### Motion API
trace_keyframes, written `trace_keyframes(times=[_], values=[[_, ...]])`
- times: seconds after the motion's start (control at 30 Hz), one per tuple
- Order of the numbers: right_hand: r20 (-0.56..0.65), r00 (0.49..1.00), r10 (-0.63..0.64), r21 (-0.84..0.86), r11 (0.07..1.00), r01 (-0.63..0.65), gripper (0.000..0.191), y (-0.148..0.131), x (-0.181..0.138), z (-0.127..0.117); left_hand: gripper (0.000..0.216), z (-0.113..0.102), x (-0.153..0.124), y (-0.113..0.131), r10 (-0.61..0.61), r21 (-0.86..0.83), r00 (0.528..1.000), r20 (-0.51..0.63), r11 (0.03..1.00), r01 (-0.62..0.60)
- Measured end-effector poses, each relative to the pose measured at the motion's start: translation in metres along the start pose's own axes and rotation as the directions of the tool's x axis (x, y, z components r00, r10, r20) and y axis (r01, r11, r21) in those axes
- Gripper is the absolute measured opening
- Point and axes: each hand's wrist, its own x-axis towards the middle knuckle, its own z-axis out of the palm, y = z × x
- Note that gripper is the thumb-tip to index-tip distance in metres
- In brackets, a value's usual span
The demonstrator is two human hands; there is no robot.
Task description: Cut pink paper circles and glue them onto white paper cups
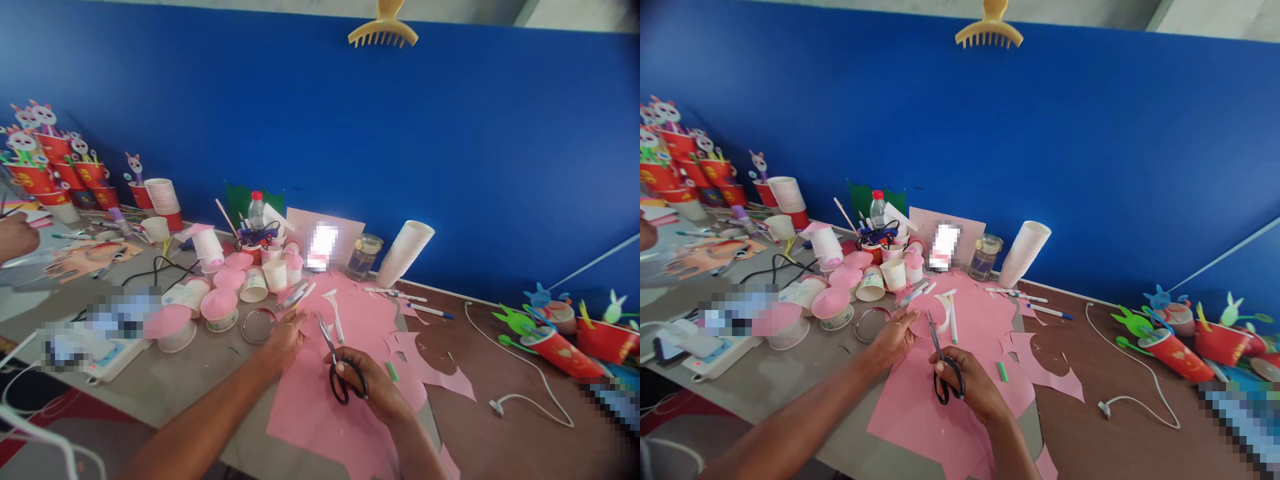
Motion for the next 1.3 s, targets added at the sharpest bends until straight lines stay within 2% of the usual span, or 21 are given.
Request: trace_keyframes(times=[0.17,0.33,0.53,0.63,0.77,0.87,1.03,1.2,1.3], values=[[-0.006,1.000,0.001,0.002,1.000,-0.001,0.042,-0.001,-0.002,0.002,0.022,-0.003,0.002,-0.001,0.038,0.070,0.999,-0.027,0.997,-0.036],[-0.004,1.000,-0.002,0.001,1.000,0.002,0.041,0.001,-0.001,0.002,0.027,-0.008,0.001,-0.003,0.019,0.176,0.999,-0.042,0.984,-0.011],[0.015,1.000,-0.024,0.019,1.000,0.023,0.040,0.000,-0.003,-0.001,0.020,-0.011,0.006,-0.006,-0.006,0.052,1.000,-0.014,0.999,0.007],[0.055,0.998,-0.033,0.004,0.999,0.033,0.043,-0.003,-0.006,-0.006,0.017,-0.012,0.010,-0.005,0.020,-0.038,0.999,-0.046,0.999,-0.022],[0.087,0.995,0.039,-0.093,0.995,-0.030,0.049,-0.006,-0.010,-0.013,0.012,-0.012,0.012,-0.003,0.014,-0.100,0.996,-0.086,0.995,-0.023],[0.059,0.995,0.084,-0.135,0.988,-0.076,0.048,-0.006,-0.010,-0.017,0.013,-0.012,0.012,-0.001,-0.007,-0.112,0.998,-0.068,0.994,-0.001],[0.032,0.989,0.144,-0.191,0.972,-0.136,0.037,-0.004,-0.008,-0.020,0.014,-0.014,0.013,0.000,-0.022,-0.093,0.998,-0.060,0.996,0.016],[0.037,0.988,0.151,-0.229,0.964,-0.139,0.033,-0.003,-0.008,-0.021,0.015,-0.014,0.012,0.000,0.005,-0.079,1.000,-0.007,0.997,-0.006],[0.036,0.987,0.154,-0.228,0.963,-0.142,0.032,-0.003,-0.008,-0.022,0.017,-0.015,0.012,0.000,-0.018,-0.073,1.000,-0.009,0.997,0.018]])
